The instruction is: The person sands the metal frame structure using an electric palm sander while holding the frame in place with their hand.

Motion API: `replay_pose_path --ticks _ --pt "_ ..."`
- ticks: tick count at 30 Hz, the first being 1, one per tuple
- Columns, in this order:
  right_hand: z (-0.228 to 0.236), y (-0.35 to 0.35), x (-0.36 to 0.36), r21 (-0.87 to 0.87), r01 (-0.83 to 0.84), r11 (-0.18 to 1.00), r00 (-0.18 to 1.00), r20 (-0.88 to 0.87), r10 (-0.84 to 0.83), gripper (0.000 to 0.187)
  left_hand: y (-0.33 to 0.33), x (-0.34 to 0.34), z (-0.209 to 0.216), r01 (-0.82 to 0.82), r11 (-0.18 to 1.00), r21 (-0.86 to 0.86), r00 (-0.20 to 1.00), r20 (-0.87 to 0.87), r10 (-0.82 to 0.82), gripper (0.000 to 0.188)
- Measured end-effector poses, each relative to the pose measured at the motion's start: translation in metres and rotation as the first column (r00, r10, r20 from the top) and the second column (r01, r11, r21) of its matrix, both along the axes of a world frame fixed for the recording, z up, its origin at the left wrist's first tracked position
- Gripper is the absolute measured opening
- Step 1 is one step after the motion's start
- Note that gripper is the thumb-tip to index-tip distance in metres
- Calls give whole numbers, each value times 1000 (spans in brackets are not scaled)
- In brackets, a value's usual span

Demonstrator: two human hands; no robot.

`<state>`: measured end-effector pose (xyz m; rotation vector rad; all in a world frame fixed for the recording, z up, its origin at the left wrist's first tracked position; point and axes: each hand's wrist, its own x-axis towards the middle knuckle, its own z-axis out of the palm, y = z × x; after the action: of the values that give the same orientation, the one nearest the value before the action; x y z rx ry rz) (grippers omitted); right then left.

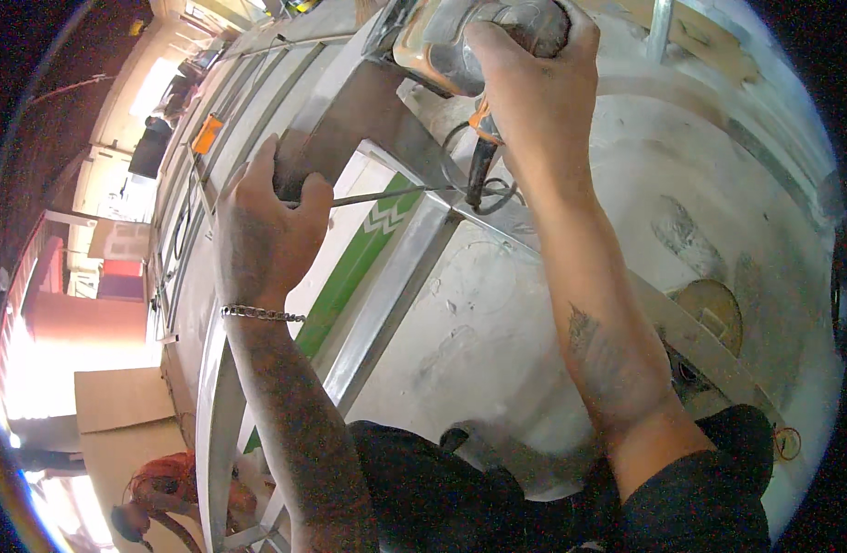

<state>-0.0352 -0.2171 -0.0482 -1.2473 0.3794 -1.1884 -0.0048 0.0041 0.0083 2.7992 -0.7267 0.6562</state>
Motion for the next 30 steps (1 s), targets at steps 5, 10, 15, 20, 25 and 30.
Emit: replay_pose_path --ticks 5,10,15,20,25,30 --pt "2 14 -9 9 6 1000 999 -33 -5 65 -4 -3 1 -12 1000 -4 1000 -1 12 58" --pt "-4 43 -22 -135 51 990 989 -133 -70 71 -11 -12 8 -72 997 25 995 -61 74 56" --pt "-14 67 -29 -207 114 972 989 -68 -131 74 -13 -10 9 -51 999 -8 990 -131 49 57" --pt "-14 66 -28 -134 66 989 996 -53 -74 75 -9 -3 5 -24 999 -33 989 -145 19 57" --pt "-8 41 -10 11 77 997 992 -103 -76 69 -6 0 0 -23 999 35 998 -65 26 58" --pt "1 14 -5 -46 148 988 969 -194 -154 70 -9 -6 6 -21 1000 20 996 -84 23 58"
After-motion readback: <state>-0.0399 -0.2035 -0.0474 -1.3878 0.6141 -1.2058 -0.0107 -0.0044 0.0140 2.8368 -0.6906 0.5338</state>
